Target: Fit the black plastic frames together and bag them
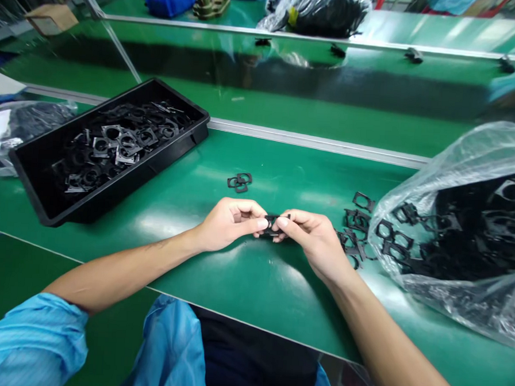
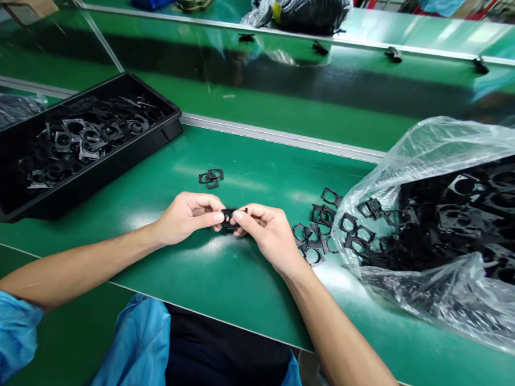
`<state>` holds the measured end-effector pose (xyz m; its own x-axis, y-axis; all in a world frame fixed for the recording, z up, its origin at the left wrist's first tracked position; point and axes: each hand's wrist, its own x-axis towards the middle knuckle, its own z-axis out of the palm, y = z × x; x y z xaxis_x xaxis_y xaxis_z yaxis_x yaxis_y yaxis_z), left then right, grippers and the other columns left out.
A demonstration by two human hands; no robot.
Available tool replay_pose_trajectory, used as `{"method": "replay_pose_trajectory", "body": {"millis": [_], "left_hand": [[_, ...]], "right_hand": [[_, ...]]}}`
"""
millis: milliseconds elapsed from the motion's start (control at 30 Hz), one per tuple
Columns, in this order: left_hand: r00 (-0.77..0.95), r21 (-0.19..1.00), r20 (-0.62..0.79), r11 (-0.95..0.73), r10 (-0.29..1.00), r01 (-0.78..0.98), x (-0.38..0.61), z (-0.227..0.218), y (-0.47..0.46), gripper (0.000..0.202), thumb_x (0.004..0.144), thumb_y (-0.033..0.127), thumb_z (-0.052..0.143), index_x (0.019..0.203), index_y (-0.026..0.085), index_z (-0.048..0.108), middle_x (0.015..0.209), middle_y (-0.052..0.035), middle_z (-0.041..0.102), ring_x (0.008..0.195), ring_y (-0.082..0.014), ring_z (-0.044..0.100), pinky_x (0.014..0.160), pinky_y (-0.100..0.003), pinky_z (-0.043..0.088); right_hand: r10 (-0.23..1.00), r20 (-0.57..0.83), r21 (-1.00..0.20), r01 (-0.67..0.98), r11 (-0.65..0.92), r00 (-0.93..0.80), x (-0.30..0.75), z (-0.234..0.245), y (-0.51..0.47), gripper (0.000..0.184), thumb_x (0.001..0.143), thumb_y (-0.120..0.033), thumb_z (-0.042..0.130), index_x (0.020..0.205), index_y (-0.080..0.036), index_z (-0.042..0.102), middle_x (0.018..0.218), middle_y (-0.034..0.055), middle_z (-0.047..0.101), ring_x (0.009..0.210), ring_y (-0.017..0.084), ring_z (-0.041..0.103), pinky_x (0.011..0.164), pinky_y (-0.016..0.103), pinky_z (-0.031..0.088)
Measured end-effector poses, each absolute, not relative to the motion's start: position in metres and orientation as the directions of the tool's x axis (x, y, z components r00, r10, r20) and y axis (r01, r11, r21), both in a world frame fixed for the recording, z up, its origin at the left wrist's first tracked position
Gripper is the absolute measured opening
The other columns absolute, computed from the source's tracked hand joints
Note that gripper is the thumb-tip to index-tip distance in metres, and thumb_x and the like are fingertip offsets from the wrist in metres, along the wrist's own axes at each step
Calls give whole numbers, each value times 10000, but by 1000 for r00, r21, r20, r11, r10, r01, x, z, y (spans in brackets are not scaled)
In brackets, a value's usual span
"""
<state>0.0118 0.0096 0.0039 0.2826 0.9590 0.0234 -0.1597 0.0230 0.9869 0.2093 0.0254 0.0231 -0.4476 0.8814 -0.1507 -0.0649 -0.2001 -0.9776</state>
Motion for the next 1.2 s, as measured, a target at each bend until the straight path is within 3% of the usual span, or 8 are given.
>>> {"method": "replay_pose_trajectory", "body": {"millis": [167, 567, 767, 1100, 1200], "left_hand": [[278, 989, 2, 39, 961, -143, 12, 4, 9, 342, 776, 439, 835, 735, 122, 714, 638, -20, 689, 583, -105, 622, 595, -219, 530], [241, 985, 1, 41, 971, -169, 13, 0, 12, 363, 741, 453, 862, 771, 127, 706, 694, -15, 695, 622, -109, 643, 635, -229, 549], [178, 988, 28, -1, 984, -152, 12, -2, 13, 354, 723, 440, 876, 774, 137, 702, 718, -8, 698, 654, -113, 653, 672, -237, 564], [244, 979, -16, 65, 970, -195, 13, 0, 12, 359, 754, 440, 854, 807, 129, 681, 732, -12, 692, 622, -117, 676, 641, -237, 562], [219, 986, 19, 18, 975, -166, 14, -1, 11, 348, 764, 431, 847, 811, 132, 677, 702, -6, 677, 614, -110, 659, 636, -231, 553]], "right_hand": [[901, -147, -969, -125, -214, -408, 210, 21, 26, 270, 726, -410, 889, 827, -186, 779, 761, 6, 706, 667, 120, 617, 675, 269, 529], [875, -248, -913, -200, -355, -417, 208, 20, 28, 277, 621, -385, 947, 747, -187, 799, 750, 22, 741, 657, 122, 624, 638, 258, 527], [876, -256, -912, -197, -359, -410, 208, 20, 27, 257, 635, -376, 941, 761, -195, 810, 746, 19, 748, 617, 113, 610, 648, 272, 531], [899, -245, -923, -195, -330, -364, 207, 19, 26, 290, 626, -396, 943, 768, -186, 801, 745, 21, 738, 601, 114, 606, 624, 275, 543], [904, -227, -937, -172, -305, -363, 208, 19, 26, 284, 660, -406, 924, 790, -184, 804, 738, 24, 733, 598, 116, 606, 632, 280, 556]]}}
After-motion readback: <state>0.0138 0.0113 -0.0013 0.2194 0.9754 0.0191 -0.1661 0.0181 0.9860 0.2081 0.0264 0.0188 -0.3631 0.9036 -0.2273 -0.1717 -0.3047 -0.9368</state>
